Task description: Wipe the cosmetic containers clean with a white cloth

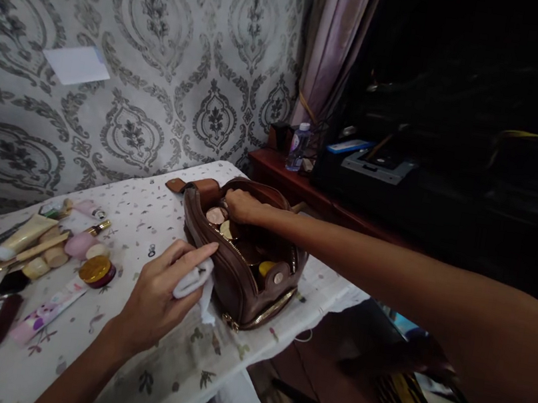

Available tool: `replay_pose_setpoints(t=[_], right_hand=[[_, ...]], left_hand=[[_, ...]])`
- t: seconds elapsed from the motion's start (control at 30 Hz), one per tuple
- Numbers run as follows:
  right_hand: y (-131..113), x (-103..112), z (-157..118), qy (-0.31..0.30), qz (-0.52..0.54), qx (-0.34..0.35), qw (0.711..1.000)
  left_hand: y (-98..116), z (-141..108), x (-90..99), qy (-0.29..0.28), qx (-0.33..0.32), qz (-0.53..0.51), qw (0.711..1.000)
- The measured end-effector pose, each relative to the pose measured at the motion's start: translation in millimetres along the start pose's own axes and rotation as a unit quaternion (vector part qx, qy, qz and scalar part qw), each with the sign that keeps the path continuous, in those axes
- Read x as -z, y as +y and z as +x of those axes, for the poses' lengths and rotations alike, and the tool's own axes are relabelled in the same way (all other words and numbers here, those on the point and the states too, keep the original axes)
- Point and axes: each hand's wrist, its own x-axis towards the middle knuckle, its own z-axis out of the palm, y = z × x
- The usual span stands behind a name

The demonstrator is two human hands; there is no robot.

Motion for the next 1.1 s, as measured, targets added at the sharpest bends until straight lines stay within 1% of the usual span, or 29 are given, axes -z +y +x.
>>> replay_pose_setpoints(t=[0.13,0.33,0.57,0.73,0.9,1.1], right_hand=[[-1.5,-1.9,0.2,-0.010,0.002,-0.018,1.000],[-5.4,1.3,-3.5,-0.017,0.012,-0.033,0.999],[1.2,2.3,-1.5,-0.022,0.023,-0.048,0.998],[0.1,1.1,-1.0,-0.010,0.028,-0.041,0.999],[-1.8,-0.2,-0.4,0.000,0.023,-0.037,0.999],[-3.1,1.9,-11.3,0.025,-0.005,-0.022,0.999]], left_hand=[[-0.5,-0.6,-0.6,0.002,0.000,0.004,1.000],[-1.4,-1.5,-0.8,0.003,-0.003,0.007,1.000],[-2.9,-1.9,-1.5,0.005,-0.006,0.001,1.000],[-3.9,-2.3,-2.3,-0.001,-0.001,-0.003,1.000],[-1.8,-1.6,-1.7,0.005,-0.002,0.002,1.000],[-1.9,-2.7,-2.0,0.004,0.001,0.006,1.000]])
